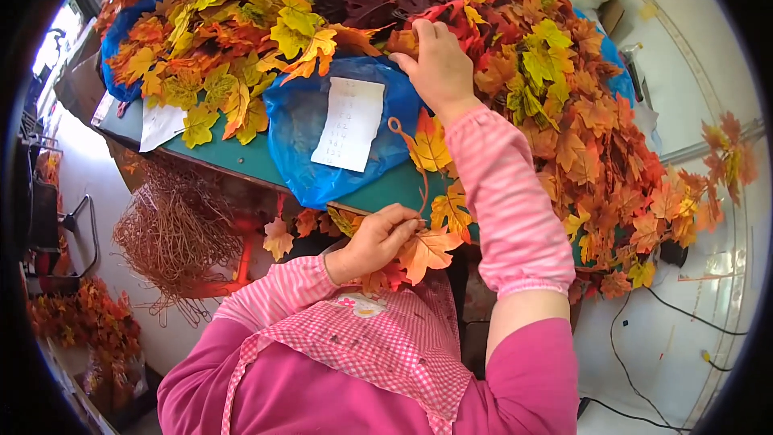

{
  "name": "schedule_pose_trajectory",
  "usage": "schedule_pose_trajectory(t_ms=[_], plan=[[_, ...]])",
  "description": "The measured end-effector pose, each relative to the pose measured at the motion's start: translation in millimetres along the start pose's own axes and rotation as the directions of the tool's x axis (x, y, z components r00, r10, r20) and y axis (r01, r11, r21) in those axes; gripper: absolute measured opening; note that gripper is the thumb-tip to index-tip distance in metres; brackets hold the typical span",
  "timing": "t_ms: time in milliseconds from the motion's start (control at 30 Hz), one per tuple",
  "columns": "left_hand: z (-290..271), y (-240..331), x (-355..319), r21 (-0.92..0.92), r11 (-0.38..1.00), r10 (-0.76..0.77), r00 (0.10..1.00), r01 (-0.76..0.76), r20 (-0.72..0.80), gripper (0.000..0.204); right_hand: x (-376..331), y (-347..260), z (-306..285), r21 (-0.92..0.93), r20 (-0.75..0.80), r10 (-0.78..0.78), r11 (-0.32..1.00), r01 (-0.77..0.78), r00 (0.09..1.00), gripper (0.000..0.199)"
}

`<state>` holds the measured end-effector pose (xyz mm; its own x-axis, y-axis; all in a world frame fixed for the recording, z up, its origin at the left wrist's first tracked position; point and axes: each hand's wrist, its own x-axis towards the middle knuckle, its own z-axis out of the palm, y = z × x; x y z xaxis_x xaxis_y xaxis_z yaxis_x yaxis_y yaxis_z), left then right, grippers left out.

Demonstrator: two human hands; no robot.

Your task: Assembling artificial maple leaves onto plastic stems to create decorative branches.

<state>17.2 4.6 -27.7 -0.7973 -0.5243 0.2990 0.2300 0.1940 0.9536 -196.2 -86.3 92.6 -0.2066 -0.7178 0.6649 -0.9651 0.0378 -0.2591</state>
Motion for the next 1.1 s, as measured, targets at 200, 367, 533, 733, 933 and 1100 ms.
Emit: schedule_pose_trajectory(t_ms=[200, 367, 533, 733, 933, 1100], plan=[[-4.5, -2.3, -0.4, -0.002, 0.999, 0.040, 0.999, -0.040, 0.019, 0.012, 12.1, 18.1, 15.3, -0.234, 0.171, -0.027, 0.970, 0.067, 0.985, 0.021], [-5.2, -4.0, 0.3, 0.000, 0.998, 0.059, 0.998, -0.059, 0.030, 0.012, 12.3, 26.5, -10.0, -0.168, -0.037, -0.019, 0.986, 0.013, 0.999, 0.029], [-5.4, -4.1, -0.6, -0.017, 0.999, 0.043, 0.998, -0.042, 0.043, 0.012, -11.7, 14.7, -44.2, 0.288, -0.110, 0.137, 0.953, -0.100, 0.984, 0.020], [-3.5, -4.2, -0.4, 0.006, 0.998, 0.054, 0.997, -0.055, 0.046, 0.011, -71.8, -0.1, -41.2, 0.197, 0.172, -0.011, 0.980, -0.023, 0.985, 0.019], [-1.7, -5.1, -1.1, 0.029, 0.999, 0.041, 0.998, -0.042, 0.041, 0.010, -72.6, 6.9, -30.4, 0.368, 0.160, 0.294, 0.868, -0.333, 0.942, 0.015], [-2.3, -4.4, -0.9, 0.027, 0.998, 0.048, 0.998, -0.049, 0.038, 0.011, -70.3, 11.4, -7.2, 0.550, 0.270, 0.396, 0.685, -0.478, 0.878, 0.022]])
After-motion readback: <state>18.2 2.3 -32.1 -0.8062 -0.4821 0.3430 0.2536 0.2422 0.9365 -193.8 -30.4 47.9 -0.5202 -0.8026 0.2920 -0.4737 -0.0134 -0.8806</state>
